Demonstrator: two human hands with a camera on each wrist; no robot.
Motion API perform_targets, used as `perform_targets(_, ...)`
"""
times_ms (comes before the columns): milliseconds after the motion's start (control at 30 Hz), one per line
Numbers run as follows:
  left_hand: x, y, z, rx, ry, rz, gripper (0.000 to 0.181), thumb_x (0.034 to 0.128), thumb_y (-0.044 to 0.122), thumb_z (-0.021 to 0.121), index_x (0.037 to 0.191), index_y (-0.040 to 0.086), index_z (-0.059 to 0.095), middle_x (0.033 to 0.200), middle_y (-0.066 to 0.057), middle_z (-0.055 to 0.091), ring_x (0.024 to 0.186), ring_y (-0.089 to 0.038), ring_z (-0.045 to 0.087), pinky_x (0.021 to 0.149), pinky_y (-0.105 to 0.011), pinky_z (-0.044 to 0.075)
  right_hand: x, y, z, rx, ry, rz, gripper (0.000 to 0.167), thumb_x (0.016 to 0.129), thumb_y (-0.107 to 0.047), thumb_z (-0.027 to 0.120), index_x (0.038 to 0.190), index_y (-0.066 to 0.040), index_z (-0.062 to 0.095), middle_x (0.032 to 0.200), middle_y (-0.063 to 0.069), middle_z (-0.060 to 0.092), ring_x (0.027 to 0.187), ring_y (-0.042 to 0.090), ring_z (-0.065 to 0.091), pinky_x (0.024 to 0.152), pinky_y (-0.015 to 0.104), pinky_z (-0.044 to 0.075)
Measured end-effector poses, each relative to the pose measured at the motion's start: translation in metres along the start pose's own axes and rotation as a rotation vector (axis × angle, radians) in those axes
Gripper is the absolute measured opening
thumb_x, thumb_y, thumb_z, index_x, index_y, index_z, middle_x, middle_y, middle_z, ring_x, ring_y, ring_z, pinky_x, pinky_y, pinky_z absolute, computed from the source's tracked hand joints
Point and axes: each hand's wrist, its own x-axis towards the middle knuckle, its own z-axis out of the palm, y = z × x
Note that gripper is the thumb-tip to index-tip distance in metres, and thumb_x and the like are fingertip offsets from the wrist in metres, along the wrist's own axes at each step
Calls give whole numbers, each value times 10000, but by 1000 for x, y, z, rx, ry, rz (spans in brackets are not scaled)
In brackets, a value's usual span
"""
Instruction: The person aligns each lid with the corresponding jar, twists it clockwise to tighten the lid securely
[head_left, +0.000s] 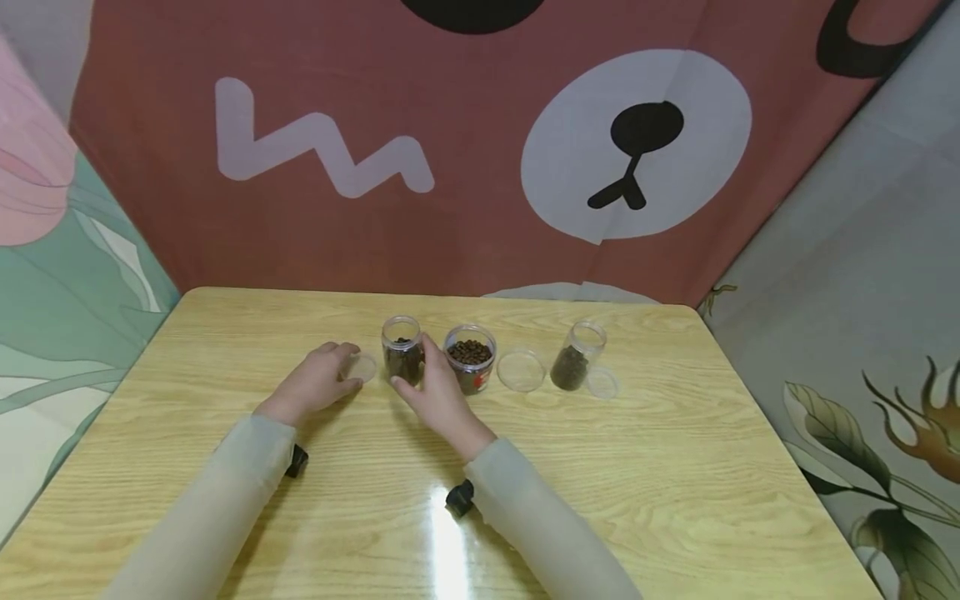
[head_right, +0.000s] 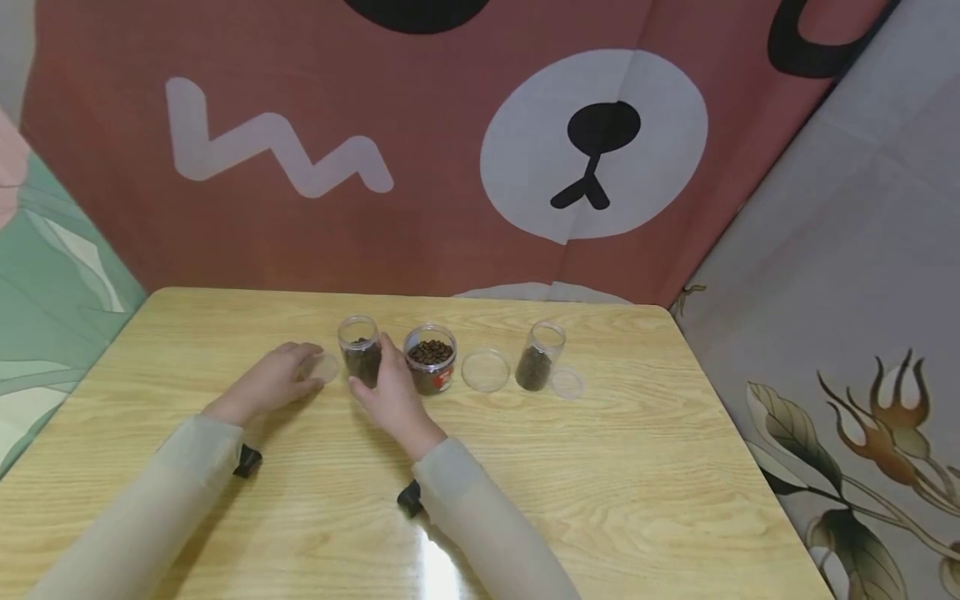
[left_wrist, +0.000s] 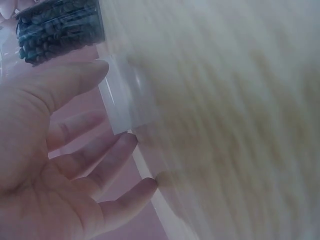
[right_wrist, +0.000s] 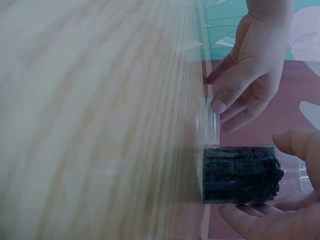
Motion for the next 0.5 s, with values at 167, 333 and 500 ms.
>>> perform_targets(167, 1, -1, 1, -8, 2, -11, 565, 954, 148, 721, 1400, -115, 492, 1308, -349, 545, 1100, -445, 612, 943, -583, 516, 3, 1, 4, 31, 3, 10, 719, 981, -169, 688, 1550, 19, 290, 1443, 225, 479, 1354, 341, 475, 1139, 456, 403)
perform_targets(333, 0, 1, 0, -14, 8, -10, 564, 950, 151, 720, 1394, -116, 498, 1301, -353, 551, 1105, -460, 607, 932, -590, 516, 4, 1, 5, 67, 5, 48, 714, 1004, -221, 668, 1563, -18, 273, 1487, 216, 449, 1403, 341, 427, 1164, 474, 364)
perform_targets(500, 0, 5, -1, -16, 12, -5, 560, 942, 150, 720, 1379, -127, 506, 1289, -359, 558, 1112, -480, 596, 934, -595, 511, 8, 1, 7, 96, 6, 65, 713, 1012, -251, 659, 1568, -42, 266, 1505, 182, 437, 1425, 306, 406, 1176, 469, 345)
